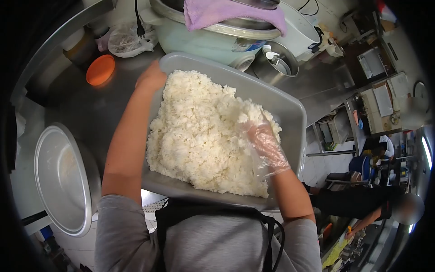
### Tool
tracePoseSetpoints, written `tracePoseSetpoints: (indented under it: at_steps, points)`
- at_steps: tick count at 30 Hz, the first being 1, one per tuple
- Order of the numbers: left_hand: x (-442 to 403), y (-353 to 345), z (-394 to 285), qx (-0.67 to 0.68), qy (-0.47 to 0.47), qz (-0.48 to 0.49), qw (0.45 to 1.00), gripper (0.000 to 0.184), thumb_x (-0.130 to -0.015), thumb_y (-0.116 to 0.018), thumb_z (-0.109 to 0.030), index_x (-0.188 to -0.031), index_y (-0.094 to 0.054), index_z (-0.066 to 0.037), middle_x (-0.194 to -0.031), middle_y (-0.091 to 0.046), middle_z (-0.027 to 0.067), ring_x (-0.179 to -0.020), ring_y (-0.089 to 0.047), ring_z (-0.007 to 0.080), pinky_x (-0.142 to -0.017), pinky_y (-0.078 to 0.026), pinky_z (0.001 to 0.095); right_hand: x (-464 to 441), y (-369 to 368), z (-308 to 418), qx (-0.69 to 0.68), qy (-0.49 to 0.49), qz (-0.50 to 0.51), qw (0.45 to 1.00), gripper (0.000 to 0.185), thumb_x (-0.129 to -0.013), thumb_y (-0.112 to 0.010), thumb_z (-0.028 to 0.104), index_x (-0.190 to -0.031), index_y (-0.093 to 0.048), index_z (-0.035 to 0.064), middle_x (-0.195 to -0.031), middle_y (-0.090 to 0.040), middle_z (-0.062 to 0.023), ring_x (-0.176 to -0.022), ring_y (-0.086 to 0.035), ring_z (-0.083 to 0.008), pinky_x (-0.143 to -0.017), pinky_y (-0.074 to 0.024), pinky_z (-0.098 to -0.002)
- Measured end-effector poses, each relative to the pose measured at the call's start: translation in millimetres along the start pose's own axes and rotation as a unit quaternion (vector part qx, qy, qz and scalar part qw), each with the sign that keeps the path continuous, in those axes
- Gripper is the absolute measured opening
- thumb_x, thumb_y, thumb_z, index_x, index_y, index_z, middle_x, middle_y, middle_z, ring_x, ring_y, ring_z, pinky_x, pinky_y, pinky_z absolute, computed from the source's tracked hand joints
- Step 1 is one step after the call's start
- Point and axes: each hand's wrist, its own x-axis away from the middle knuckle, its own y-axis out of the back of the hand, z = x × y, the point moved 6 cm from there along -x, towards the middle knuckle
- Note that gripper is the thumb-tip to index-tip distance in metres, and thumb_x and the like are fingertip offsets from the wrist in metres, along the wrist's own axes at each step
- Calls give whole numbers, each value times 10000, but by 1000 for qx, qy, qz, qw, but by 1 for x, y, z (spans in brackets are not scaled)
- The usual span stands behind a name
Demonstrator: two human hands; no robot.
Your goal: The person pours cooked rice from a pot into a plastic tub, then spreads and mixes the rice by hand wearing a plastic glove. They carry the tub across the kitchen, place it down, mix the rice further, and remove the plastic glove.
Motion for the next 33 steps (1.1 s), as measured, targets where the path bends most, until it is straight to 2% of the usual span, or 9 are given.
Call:
tracePoseSetpoints:
  at_steps: [3, 6, 7, 9, 16, 19, 22, 29, 33]
  points:
    - [0, -1, 2, 14, -23, -26, 999, 403, -743, -454, -156, -1121, -394, -29, -1101, -510, 172, -1017, -496, 317, -834, -392, 400, -2, -8, 20, 37, -66, -43, 996, 311, -767, -556, 131, -1050, -509, 11, -958, -574, -85, -845, -541, -137, -748, -441, -254]
    - [3, 4, 0, 11, -14, 6, 1000, 389, -739, -458, -146, -1107, -408, -29, -1091, -517, 168, -1010, -503, 310, -827, -398, 398, -8, -52, 49, 262, 17, 151, 953, 360, -714, -624, 150, -1028, -531, 1, -881, -586, -62, -787, -550, -124, -690, -450, -246]
    - [5, 5, 1, 15, -10, 6, 1000, 387, -738, -459, -143, -1105, -411, -30, -1091, -518, 166, -1007, -505, 307, -824, -401, 396, -8, -70, 47, 251, -96, 183, 946, 395, -656, -617, 94, -1039, -533, 52, -884, -578, -85, -771, -560, -157, -679, -456, -269]
    - [9, 7, 0, 20, -9, 9, 1000, 382, -737, -461, -138, -1102, -418, -31, -1090, -519, 162, -1002, -510, 301, -820, -406, 392, -16, -125, 56, 440, 92, 242, 860, 478, -621, -598, 105, -1090, -503, 114, -885, -572, -113, -767, -569, -222, -709, -448, -321]
    - [5, 6, -1, 25, -18, 4, 1000, 371, -756, -449, -140, -1108, -421, -25, -1092, -517, 164, -1009, -505, 300, -818, -409, 394, 27, -231, 32, 625, 171, 450, 614, 338, -609, -554, 216, -915, -606, 82, -916, -554, -94, -908, -507, -293, -762, -377, -422]
    - [2, 4, -2, 18, -28, 0, 999, 369, -758, -451, -141, -1106, -423, -22, -1094, -514, 169, -1015, -498, 304, -826, -403, 395, 47, -204, 32, 672, 203, 366, 611, 296, -670, -540, 268, -884, -604, 74, -989, -542, -94, -974, -471, -334, -812, -350, -489]
    - [2, 4, -1, 13, -33, -8, 999, 362, -755, -453, -135, -1097, -430, -17, -1099, -508, 175, -1020, -492, 309, -834, -398, 393, 74, -148, 36, 560, 310, 142, 755, 273, -714, -515, 283, -891, -597, 92, -1092, -493, -125, -1044, -430, -361, -839, -332, -535]
    - [-1, -1, -1, -16, -56, -37, 998, 351, -746, -450, -114, -1080, -436, -6, -1086, -506, 199, -1019, -486, 322, -836, -392, 397, 104, -53, -28, 717, 107, 260, 638, 390, -759, -461, 224, -1140, -475, 142, -1298, -319, -134, -1116, -391, -351, -929, -248, -541]
    - [-1, -1, -2, -7, -48, -27, 998, 350, -745, -452, -116, -1073, -435, 3, -1081, -506, 203, -1020, -484, 325, -833, -390, 398, 72, 7, -84, 450, -55, 82, 888, 456, -779, -490, 132, -1217, -368, 112, -1223, -406, -145, -901, -551, -248, -786, -451, -343]
